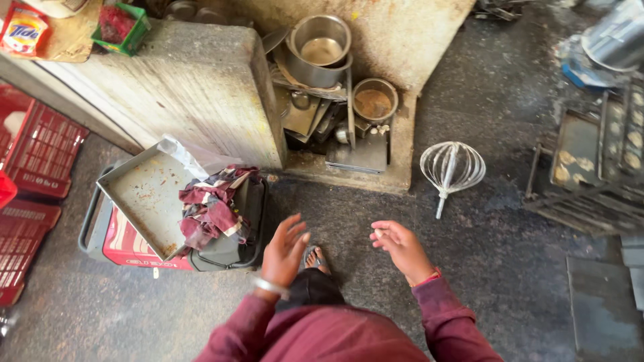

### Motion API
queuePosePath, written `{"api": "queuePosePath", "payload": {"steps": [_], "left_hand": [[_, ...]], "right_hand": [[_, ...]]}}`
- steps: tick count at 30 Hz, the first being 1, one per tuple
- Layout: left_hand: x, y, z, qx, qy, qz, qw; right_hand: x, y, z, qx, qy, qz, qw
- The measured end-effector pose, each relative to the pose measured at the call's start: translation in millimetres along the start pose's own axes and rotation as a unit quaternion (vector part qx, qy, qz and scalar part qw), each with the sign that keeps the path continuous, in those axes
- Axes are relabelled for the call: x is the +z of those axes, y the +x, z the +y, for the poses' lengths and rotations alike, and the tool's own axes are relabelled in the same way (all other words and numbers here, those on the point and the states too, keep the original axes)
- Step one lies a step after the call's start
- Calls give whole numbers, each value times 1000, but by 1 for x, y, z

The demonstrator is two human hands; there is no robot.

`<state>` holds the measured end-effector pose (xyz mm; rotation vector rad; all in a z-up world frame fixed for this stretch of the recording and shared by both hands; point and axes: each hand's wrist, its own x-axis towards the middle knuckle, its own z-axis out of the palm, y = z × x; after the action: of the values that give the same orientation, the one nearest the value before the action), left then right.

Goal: The person sorts through a stack of metal trays, moves to a washing area, and scrubs the inside of a large metal pot and metal trays using a scouring pad.

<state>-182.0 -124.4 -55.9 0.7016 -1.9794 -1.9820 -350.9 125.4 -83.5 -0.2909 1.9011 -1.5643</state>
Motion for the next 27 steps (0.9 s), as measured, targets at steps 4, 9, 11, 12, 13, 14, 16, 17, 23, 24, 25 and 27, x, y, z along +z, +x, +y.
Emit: {"api": "queuePosePath", "payload": {"steps": [4,9,11,12,13,14,16,17,23,24,25,27], "left_hand": [[12,101,55,46,49,-55,996],[46,185,97,75,81,-90,990],[62,215,94,77,43,-99,991],[70,230,87,52,37,-91,994],[76,243,79,24,31,-78,996],[83,257,70,-4,25,-65,998],[91,276,52,-48,69,-20,996],[100,292,44,-65,84,-3,994],[124,360,6,-214,-10,76,974],[126,370,-2,-219,-27,85,972],[128,376,-9,-253,-9,100,962],[131,382,-26,-317,30,123,940]], "right_hand": [[-6,62,-27,5,22,-50,998],[-46,140,-52,62,7,-13,998],[-66,185,-48,88,15,-12,996],[-76,213,-41,100,16,-15,995],[-84,242,-32,113,15,-23,993],[-91,275,-19,131,34,-22,991],[-95,344,18,173,71,-23,982],[-99,382,38,195,68,-33,978],[-87,611,163,212,-139,-79,964],[-84,646,176,160,-216,-94,959],[-78,674,190,110,-278,-96,949],[-63,720,209,99,-278,-36,955]]}}
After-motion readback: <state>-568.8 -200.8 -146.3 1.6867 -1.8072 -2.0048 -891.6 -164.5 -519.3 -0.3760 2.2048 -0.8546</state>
